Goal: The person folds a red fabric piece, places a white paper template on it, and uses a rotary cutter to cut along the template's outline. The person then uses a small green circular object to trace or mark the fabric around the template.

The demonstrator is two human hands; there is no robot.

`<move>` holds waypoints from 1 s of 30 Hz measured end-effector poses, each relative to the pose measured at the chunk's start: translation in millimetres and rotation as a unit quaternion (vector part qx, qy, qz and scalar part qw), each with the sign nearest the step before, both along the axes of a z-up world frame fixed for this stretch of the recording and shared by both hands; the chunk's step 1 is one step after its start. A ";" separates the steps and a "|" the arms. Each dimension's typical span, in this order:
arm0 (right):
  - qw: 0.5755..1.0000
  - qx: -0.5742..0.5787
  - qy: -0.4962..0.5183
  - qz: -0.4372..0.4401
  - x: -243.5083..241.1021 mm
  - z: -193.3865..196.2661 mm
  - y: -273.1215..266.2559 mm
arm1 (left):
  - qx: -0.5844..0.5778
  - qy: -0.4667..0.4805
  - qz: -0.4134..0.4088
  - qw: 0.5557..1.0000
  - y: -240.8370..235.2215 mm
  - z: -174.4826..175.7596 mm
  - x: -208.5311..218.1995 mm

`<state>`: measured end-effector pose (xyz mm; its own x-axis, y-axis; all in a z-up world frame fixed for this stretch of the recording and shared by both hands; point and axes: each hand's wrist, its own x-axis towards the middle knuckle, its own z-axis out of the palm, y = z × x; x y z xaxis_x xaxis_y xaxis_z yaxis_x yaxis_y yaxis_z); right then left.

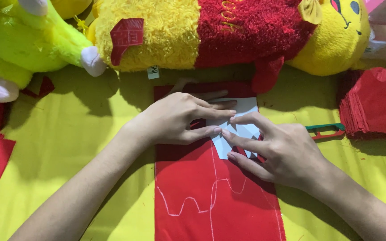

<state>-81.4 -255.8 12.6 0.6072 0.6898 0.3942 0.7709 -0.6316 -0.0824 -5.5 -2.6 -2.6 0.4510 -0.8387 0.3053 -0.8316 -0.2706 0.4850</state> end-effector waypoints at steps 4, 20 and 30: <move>1.000 -0.003 0.004 -0.005 -0.2 -1.5 -1.5 | 0.002 -0.001 0.005 1.000 -2.7 2.6 -1.7; 0.991 0.121 0.065 -0.002 2.1 11.3 -10.5 | 0.068 -0.120 0.061 0.989 -7.9 0.0 -12.8; 0.954 0.192 0.196 -0.116 20.7 23.6 -41.5 | 0.038 -0.038 -0.005 0.999 -14.1 9.3 -9.9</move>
<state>-60.7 -297.2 36.2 0.8793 0.3681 0.3023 0.4757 -0.6470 -0.5960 -15.3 -16.7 6.8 0.4199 -0.8653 0.2737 -0.8684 -0.2955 0.3982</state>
